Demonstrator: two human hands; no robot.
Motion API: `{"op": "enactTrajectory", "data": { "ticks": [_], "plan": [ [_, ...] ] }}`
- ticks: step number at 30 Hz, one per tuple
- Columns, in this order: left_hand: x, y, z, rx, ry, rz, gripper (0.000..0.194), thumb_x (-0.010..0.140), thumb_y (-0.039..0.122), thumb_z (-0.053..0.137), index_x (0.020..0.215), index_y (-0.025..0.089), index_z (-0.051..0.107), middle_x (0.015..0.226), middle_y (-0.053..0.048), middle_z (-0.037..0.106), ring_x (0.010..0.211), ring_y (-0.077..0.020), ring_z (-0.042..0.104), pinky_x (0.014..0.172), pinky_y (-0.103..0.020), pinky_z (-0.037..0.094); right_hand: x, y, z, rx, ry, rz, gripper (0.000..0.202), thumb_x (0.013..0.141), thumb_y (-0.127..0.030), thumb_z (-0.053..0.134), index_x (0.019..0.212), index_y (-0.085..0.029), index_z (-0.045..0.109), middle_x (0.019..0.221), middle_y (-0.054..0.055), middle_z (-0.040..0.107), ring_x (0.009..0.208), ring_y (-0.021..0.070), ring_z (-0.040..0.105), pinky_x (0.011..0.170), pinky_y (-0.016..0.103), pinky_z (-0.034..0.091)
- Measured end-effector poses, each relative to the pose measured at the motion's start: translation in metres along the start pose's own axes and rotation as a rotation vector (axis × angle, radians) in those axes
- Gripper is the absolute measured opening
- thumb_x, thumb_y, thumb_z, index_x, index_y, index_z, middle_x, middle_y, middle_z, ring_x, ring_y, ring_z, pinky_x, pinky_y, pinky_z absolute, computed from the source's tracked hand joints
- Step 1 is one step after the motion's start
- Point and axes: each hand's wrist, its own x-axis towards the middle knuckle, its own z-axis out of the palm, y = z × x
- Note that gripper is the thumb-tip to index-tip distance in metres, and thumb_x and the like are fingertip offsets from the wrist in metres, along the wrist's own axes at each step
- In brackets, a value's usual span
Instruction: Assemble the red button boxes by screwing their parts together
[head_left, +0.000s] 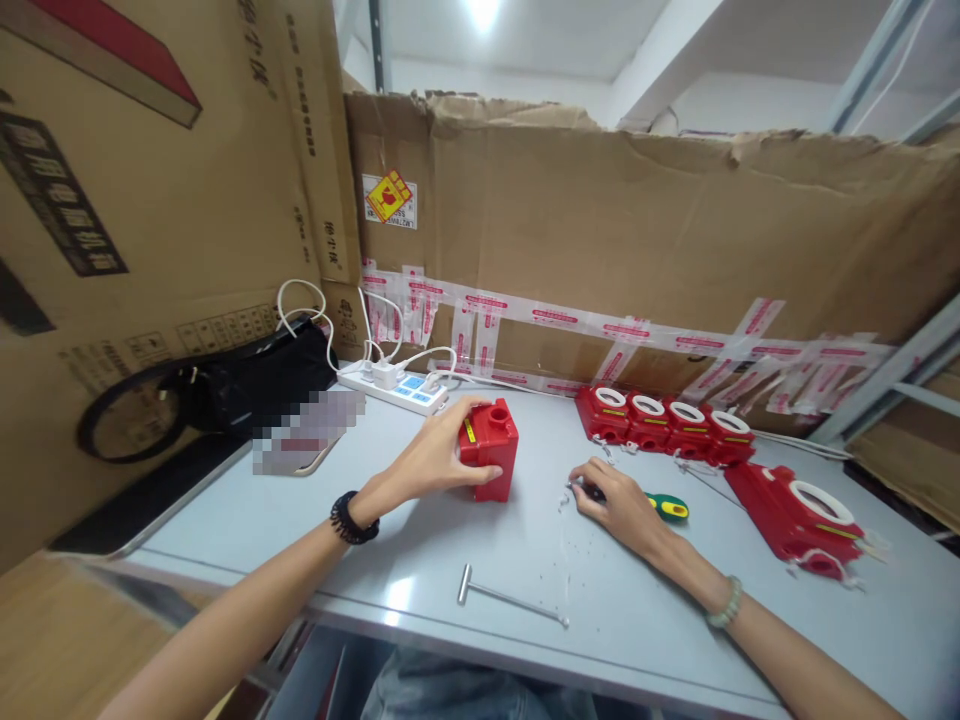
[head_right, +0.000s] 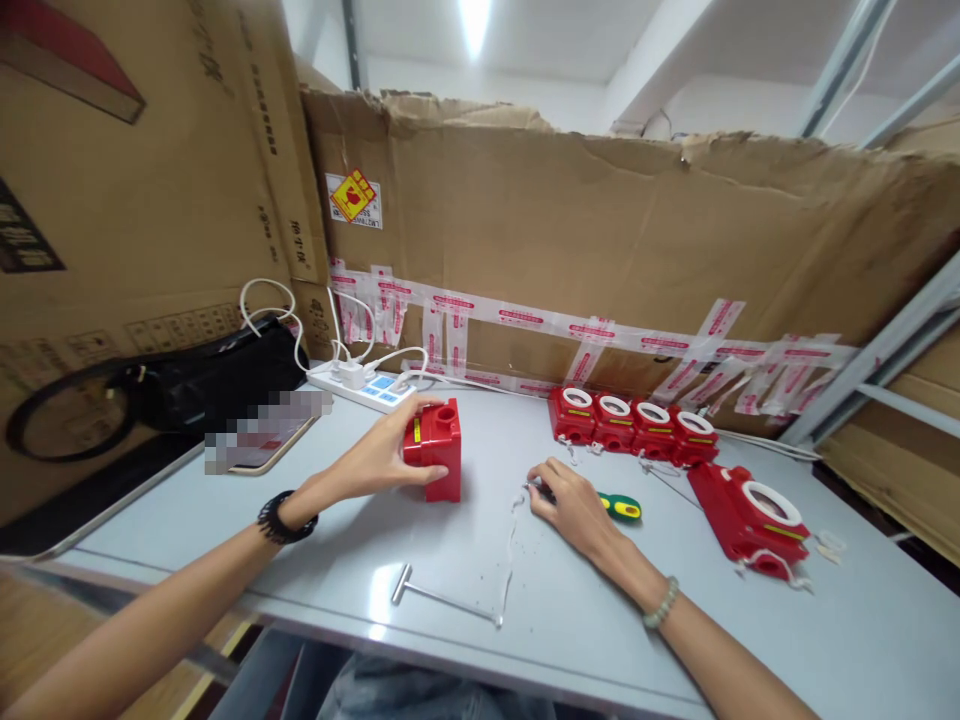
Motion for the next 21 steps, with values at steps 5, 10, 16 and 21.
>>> {"op": "enactTrajectory", "data": {
  "ticks": [5, 10, 16, 21],
  "plan": [
    [-0.001, 0.0, 0.0, 0.022, 0.013, 0.002, 0.068, 0.063, 0.034, 0.073, 0.122, 0.024, 0.04, 0.111, -0.006, 0.056, 0.094, -0.023, 0.056, 0.085, -0.04, 0.046, -0.002, -0.001, 0.002, -0.005, 0.037, -0.007, 0.02, 0.086, -0.03, 0.047, 0.096, -0.02, 0.061, 0.079, 0.004, 0.06, 0.068, 0.0161, 0.057, 0.065, 0.029, 0.044],
    [-0.002, 0.0, -0.001, 0.022, 0.006, 0.004, 0.068, 0.063, 0.034, 0.073, 0.122, 0.023, 0.04, 0.11, -0.006, 0.057, 0.093, -0.0232, 0.056, 0.086, -0.041, 0.045, -0.004, -0.004, -0.003, 0.015, 0.025, -0.022, 0.019, 0.083, -0.027, 0.049, 0.084, -0.02, 0.066, 0.073, 0.003, 0.061, 0.064, 0.0147, 0.055, 0.063, 0.027, 0.042],
    [-0.001, 0.0, 0.0, 0.023, 0.009, 0.001, 0.067, 0.063, 0.034, 0.073, 0.121, 0.024, 0.04, 0.109, -0.005, 0.057, 0.092, -0.0227, 0.056, 0.083, -0.039, 0.046, -0.004, -0.003, -0.019, 0.018, 0.021, 0.076, 0.024, 0.078, -0.034, 0.053, 0.089, -0.019, 0.068, 0.063, 0.0, 0.059, 0.054, 0.0132, 0.051, 0.058, 0.026, 0.041],
    [-0.001, 0.001, 0.0, 0.019, 0.008, -0.001, 0.068, 0.064, 0.034, 0.072, 0.122, 0.024, 0.039, 0.11, -0.006, 0.056, 0.092, -0.0229, 0.056, 0.082, -0.04, 0.046, -0.004, -0.005, -0.025, 0.023, -0.073, 0.11, 0.024, 0.074, -0.036, 0.056, 0.086, -0.02, 0.071, 0.06, 0.0, 0.059, 0.052, 0.0127, 0.049, 0.055, 0.026, 0.038]
  ]
}}
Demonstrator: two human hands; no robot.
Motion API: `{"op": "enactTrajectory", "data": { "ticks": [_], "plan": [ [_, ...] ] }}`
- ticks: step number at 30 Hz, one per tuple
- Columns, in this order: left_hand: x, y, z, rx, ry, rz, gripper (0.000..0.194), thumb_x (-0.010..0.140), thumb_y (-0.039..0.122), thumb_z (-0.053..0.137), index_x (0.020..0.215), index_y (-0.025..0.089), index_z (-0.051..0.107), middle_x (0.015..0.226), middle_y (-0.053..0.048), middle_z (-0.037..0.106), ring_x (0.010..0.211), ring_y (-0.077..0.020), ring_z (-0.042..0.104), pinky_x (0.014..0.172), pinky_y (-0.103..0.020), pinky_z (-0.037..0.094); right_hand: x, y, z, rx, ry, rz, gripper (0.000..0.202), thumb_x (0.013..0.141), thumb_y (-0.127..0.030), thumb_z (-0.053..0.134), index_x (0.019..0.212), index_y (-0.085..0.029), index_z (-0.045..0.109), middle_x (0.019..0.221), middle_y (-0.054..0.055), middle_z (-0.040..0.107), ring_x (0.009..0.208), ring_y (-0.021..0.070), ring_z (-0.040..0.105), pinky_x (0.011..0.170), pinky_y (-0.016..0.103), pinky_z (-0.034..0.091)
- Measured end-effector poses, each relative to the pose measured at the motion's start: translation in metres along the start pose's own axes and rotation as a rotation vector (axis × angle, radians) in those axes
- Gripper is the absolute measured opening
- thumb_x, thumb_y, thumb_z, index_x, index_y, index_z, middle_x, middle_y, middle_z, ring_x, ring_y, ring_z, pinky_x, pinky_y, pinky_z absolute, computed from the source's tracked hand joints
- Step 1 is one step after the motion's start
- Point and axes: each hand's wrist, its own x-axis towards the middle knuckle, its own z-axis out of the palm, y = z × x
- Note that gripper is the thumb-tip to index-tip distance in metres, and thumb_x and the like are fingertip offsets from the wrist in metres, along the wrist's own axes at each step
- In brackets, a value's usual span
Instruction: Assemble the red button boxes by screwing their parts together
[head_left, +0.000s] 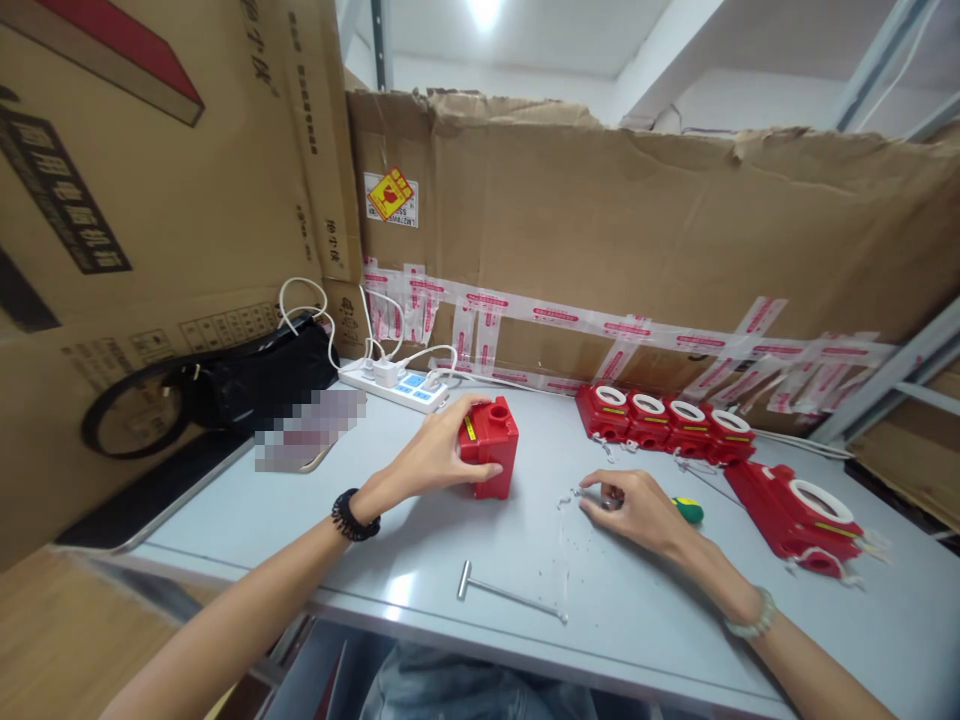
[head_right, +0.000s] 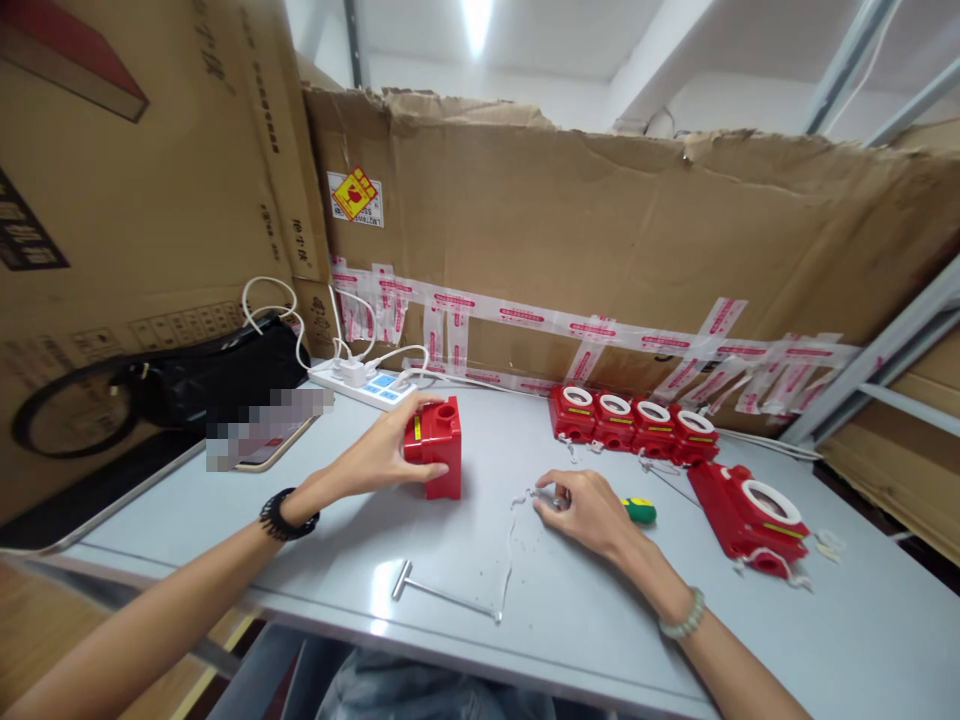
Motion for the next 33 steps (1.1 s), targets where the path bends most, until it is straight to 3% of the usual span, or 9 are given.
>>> {"op": "enactTrajectory", "data": {
  "ticks": [8, 12, 16, 20, 27, 33],
  "plan": [
    [0.0, 0.001, 0.002, 0.009, -0.008, 0.0, 0.068, 0.064, 0.037, 0.072, 0.122, 0.023, 0.039, 0.112, -0.007, 0.057, 0.094, -0.0235, 0.057, 0.084, -0.039, 0.045, 0.004, -0.001, 0.009, 0.031, -0.073, -0.02, 0.026, 0.082, -0.037, 0.049, 0.084, -0.023, 0.07, 0.062, 0.001, 0.061, 0.056, 0.014, 0.05, 0.058, 0.027, 0.037],
    [0.001, 0.004, 0.005, 0.039, -0.012, 0.027, 0.071, 0.063, 0.037, 0.072, 0.124, 0.024, 0.038, 0.115, -0.008, 0.056, 0.096, -0.0247, 0.056, 0.085, -0.041, 0.043, 0.004, -0.003, 0.004, 0.053, -0.059, -0.012, 0.026, 0.083, -0.036, 0.046, 0.081, -0.021, 0.067, 0.058, -0.001, 0.055, 0.053, 0.0129, 0.045, 0.054, 0.026, 0.035],
    [0.003, 0.012, 0.012, 0.215, 0.029, 0.145, 0.073, 0.063, 0.036, 0.073, 0.126, 0.026, 0.037, 0.12, -0.009, 0.053, 0.106, -0.028, 0.051, 0.093, -0.044, 0.033, 0.005, -0.018, -0.016, 0.19, 0.014, 0.03, 0.029, 0.085, -0.039, 0.046, 0.076, -0.019, 0.065, 0.054, -0.003, 0.049, 0.051, 0.0108, 0.04, 0.051, 0.024, 0.034],
    [0.003, 0.025, 0.025, 0.431, 0.018, 0.26, 0.073, 0.062, 0.028, 0.071, 0.127, 0.027, 0.039, 0.117, -0.009, 0.053, 0.106, -0.0283, 0.05, 0.089, -0.042, 0.03, 0.004, -0.043, -0.032, 0.457, 0.025, 0.069, 0.029, 0.081, -0.042, 0.054, 0.07, -0.018, 0.066, 0.055, -0.003, 0.05, 0.048, 0.0081, 0.037, 0.046, 0.022, 0.03],
    [0.0, 0.034, 0.035, 0.542, 0.011, 0.272, 0.071, 0.063, 0.028, 0.071, 0.128, 0.025, 0.04, 0.115, -0.011, 0.053, 0.103, -0.029, 0.05, 0.082, -0.04, 0.028, -0.001, -0.062, -0.032, 0.61, 0.036, 0.133, 0.033, 0.077, -0.046, 0.058, 0.07, -0.016, 0.067, 0.05, -0.004, 0.042, 0.047, 0.0073, 0.03, 0.044, 0.023, 0.025],
    [-0.002, 0.035, 0.037, 0.554, 0.025, 0.267, 0.069, 0.064, 0.028, 0.07, 0.127, 0.025, 0.04, 0.114, -0.01, 0.052, 0.103, -0.029, 0.049, 0.081, -0.038, 0.028, -0.004, -0.066, -0.027, 0.632, 0.065, 0.159, 0.035, 0.074, -0.049, 0.06, 0.066, -0.016, 0.067, 0.051, -0.003, 0.047, 0.048, 0.0084, 0.033, 0.045, 0.023, 0.027]
  ]
}}
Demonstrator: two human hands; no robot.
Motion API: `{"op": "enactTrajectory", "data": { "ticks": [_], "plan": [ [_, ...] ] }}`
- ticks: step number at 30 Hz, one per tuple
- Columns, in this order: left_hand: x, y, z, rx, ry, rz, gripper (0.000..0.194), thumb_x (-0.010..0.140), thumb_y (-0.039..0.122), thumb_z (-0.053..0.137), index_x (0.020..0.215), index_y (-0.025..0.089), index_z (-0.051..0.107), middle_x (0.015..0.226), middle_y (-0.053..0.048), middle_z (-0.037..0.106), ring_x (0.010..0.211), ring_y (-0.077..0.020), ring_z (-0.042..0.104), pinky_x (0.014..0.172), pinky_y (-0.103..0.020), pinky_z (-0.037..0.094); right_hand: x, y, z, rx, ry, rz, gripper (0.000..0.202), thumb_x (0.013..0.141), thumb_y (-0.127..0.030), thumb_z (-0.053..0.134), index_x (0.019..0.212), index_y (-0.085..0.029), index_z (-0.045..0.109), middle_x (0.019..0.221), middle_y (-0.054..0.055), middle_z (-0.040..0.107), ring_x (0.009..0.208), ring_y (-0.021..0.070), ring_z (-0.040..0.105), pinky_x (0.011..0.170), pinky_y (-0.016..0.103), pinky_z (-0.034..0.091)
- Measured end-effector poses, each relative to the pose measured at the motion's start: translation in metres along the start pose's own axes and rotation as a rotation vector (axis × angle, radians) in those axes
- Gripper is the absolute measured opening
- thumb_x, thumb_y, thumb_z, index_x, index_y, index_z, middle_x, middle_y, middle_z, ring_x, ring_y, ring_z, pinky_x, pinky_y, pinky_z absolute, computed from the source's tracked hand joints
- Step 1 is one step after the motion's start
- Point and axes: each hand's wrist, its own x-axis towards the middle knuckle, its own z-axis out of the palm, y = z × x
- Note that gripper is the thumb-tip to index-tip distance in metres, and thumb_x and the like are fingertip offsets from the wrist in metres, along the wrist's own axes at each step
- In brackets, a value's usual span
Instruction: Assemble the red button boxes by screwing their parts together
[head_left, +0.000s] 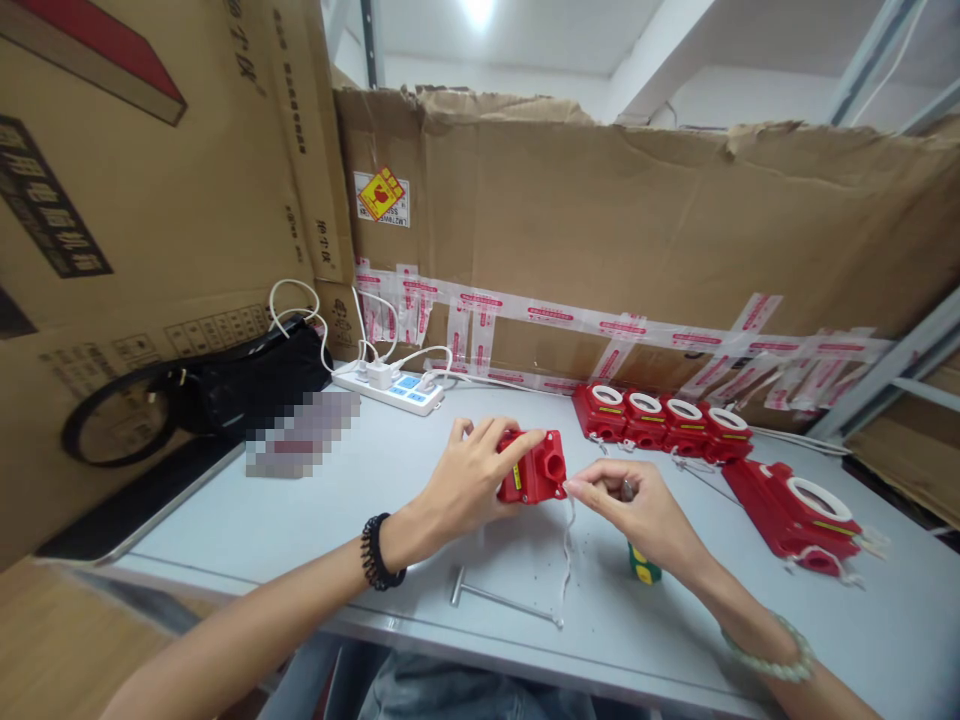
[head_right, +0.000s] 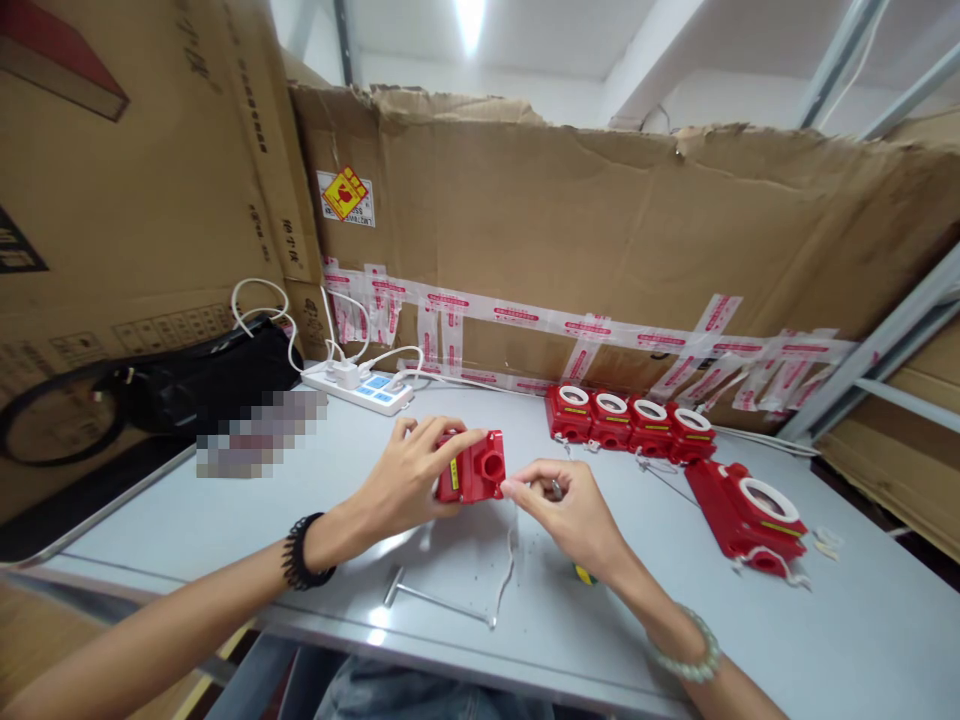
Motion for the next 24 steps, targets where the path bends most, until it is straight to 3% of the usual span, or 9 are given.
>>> {"op": "enactTrajectory", "data": {
  "ticks": [17, 24],
  "plan": [
    [-0.003, 0.001, 0.001, 0.046, 0.079, 0.051, 0.06, 0.07, 0.028, 0.068, 0.125, 0.026, 0.042, 0.113, -0.008, 0.054, 0.1, -0.0254, 0.05, 0.077, -0.037, 0.031, 0.002, 0.011, 0.01, -0.084, 0.055, 0.049, 0.032, 0.073, -0.048, 0.063, 0.065, -0.018, 0.06, 0.049, -0.006, 0.038, 0.049, 0.0089, 0.029, 0.048, 0.024, 0.026],
    [-0.004, 0.0, 0.001, -0.041, 0.178, 0.048, 0.059, 0.07, 0.024, 0.07, 0.123, 0.022, 0.044, 0.11, -0.009, 0.052, 0.096, -0.0241, 0.047, 0.081, -0.036, 0.04, 0.006, 0.006, 0.013, -0.076, 0.01, -0.009, 0.036, 0.078, -0.05, 0.056, 0.063, -0.017, 0.057, 0.055, -0.003, 0.047, 0.052, 0.0099, 0.036, 0.051, 0.024, 0.031]
  ]
}}
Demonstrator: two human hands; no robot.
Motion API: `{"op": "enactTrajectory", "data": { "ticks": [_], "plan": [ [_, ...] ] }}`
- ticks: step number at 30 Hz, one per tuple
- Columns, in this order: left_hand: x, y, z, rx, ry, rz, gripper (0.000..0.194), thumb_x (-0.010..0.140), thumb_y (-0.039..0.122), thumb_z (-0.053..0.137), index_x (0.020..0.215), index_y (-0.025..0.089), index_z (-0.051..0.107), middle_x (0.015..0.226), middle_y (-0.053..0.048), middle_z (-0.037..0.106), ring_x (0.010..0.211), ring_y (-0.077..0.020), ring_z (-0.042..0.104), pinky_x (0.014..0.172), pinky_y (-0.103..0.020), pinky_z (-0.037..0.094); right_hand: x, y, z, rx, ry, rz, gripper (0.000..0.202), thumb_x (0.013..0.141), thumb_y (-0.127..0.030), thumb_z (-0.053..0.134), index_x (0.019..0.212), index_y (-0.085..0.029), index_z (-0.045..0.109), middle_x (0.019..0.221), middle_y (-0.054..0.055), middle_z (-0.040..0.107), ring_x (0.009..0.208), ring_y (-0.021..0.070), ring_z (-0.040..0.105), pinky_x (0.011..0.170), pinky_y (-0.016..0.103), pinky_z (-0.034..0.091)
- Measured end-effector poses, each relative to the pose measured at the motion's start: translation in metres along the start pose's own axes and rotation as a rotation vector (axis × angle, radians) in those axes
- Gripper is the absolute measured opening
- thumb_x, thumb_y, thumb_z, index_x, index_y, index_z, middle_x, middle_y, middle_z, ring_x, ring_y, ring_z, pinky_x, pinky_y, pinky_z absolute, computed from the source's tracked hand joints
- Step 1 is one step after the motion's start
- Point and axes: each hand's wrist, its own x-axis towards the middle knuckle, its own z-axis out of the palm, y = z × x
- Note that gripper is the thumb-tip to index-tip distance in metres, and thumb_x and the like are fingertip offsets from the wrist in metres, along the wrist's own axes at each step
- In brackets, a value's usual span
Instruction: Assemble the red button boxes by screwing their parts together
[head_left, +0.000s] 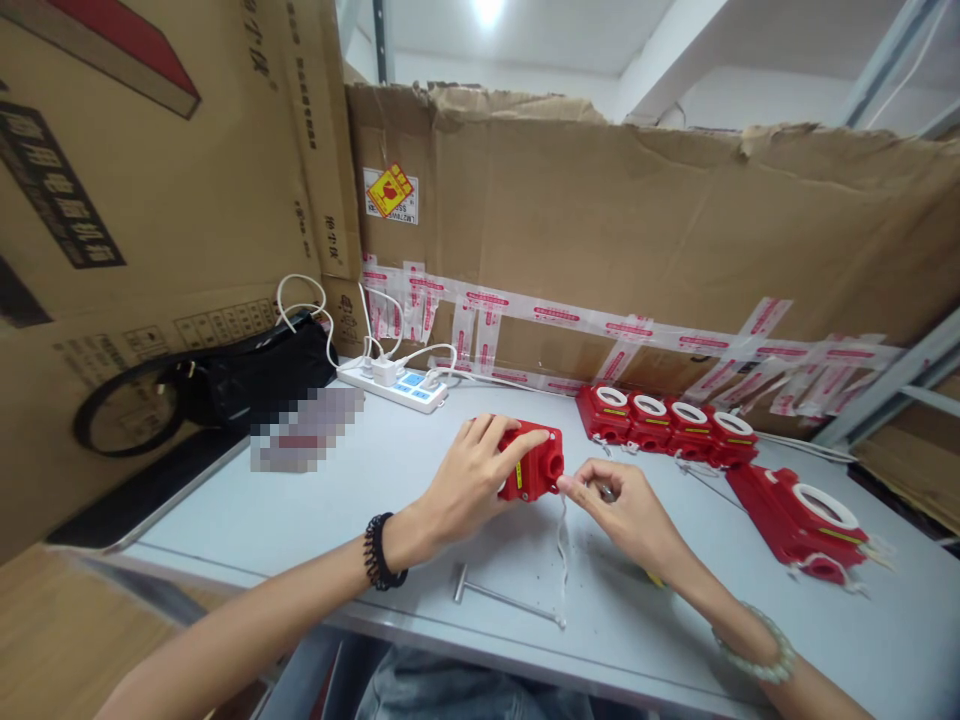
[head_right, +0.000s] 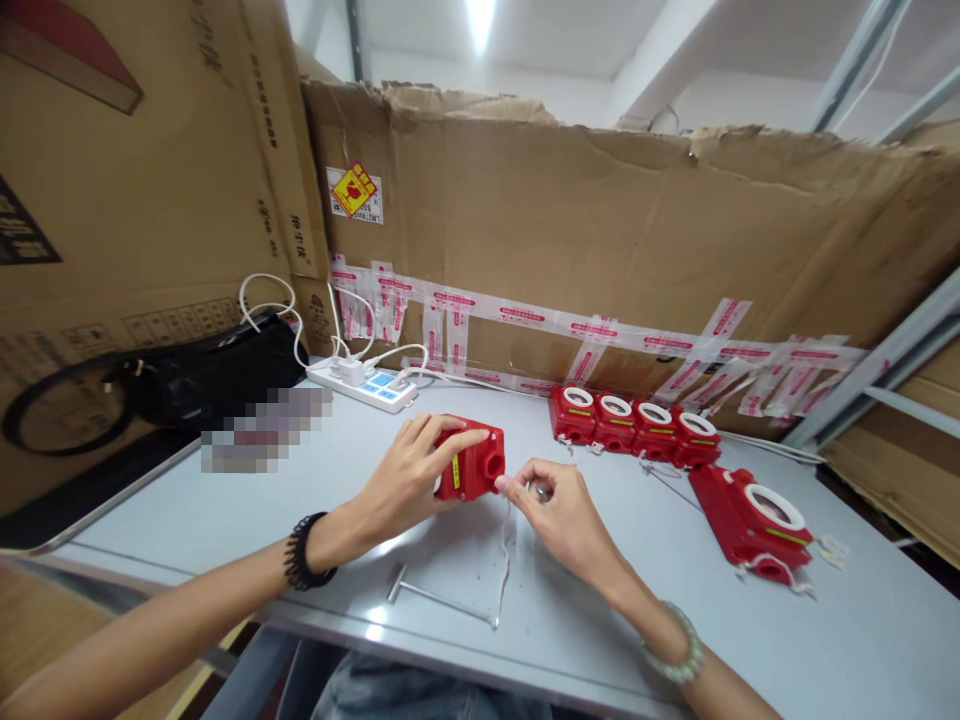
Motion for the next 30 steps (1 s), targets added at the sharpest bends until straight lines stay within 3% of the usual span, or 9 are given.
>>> {"op": "enactTrajectory", "data": {
  "ticks": [2, 7, 18, 20, 26, 30],
  "plan": [
    [0.0, 0.001, 0.0, -0.02, 0.033, -0.008, 0.06, 0.07, 0.023, 0.071, 0.123, 0.021, 0.043, 0.108, -0.009, 0.052, 0.095, -0.024, 0.048, 0.081, -0.036, 0.042, 0.001, -0.004, 0.0, 0.039, -0.06, 0.006, 0.04, 0.081, -0.052, 0.051, 0.062, -0.017, 0.057, 0.054, -0.003, 0.046, 0.05, 0.0093, 0.036, 0.049, 0.024, 0.031],
    [-0.001, 0.001, 0.003, 0.012, 0.072, -0.013, 0.065, 0.067, 0.019, 0.071, 0.124, 0.024, 0.041, 0.109, -0.008, 0.052, 0.098, -0.0253, 0.048, 0.083, -0.038, 0.042, 0.002, -0.009, -0.002, 0.16, -0.176, 0.136, 0.042, 0.082, -0.057, 0.046, 0.066, -0.018, 0.051, 0.044, -0.01, 0.024, 0.04, 0.0055, 0.019, 0.039, 0.021, 0.016],
    [0.004, -0.002, 0.003, -0.085, -0.026, -0.175, 0.069, 0.059, 0.02, 0.07, 0.122, 0.023, 0.042, 0.104, -0.007, 0.053, 0.099, -0.0265, 0.052, 0.08, -0.039, 0.037, 0.01, 0.006, -0.008, 0.296, -0.149, 0.229, 0.05, 0.078, -0.065, 0.047, 0.063, -0.018, 0.048, 0.044, -0.01, 0.023, 0.039, 0.0037, 0.016, 0.036, 0.018, 0.011],
    [0.004, -0.006, 0.003, -0.125, -0.028, -0.219, 0.07, 0.057, 0.021, 0.071, 0.122, 0.023, 0.042, 0.105, -0.007, 0.053, 0.099, -0.0268, 0.052, 0.082, -0.04, 0.037, 0.009, 0.005, -0.014, 0.336, -0.079, 0.239, 0.049, 0.077, -0.065, 0.048, 0.063, -0.018, 0.047, 0.043, -0.01, 0.022, 0.039, 0.0037, 0.015, 0.036, 0.018, 0.011],
    [0.003, -0.018, 0.002, -0.219, 0.007, -0.277, 0.068, 0.06, 0.032, 0.072, 0.12, 0.024, 0.041, 0.109, -0.007, 0.055, 0.1, -0.0267, 0.052, 0.085, -0.042, 0.038, 0.003, 0.009, -0.027, 0.375, 0.313, 0.143, 0.043, 0.077, -0.053, 0.059, 0.057, -0.019, 0.042, 0.044, -0.01, 0.024, 0.039, 0.004, 0.019, 0.037, 0.02, 0.013],
    [0.003, -0.022, 0.001, -0.235, 0.017, -0.29, 0.067, 0.06, 0.032, 0.072, 0.118, 0.023, 0.041, 0.111, -0.008, 0.055, 0.102, -0.0269, 0.052, 0.087, -0.044, 0.038, -0.002, 0.019, -0.018, 0.236, 0.407, 0.051, 0.037, 0.08, -0.047, 0.057, 0.058, -0.019, 0.046, 0.046, -0.006, 0.034, 0.043, 0.0076, 0.032, 0.042, 0.023, 0.026]
  ]
}}
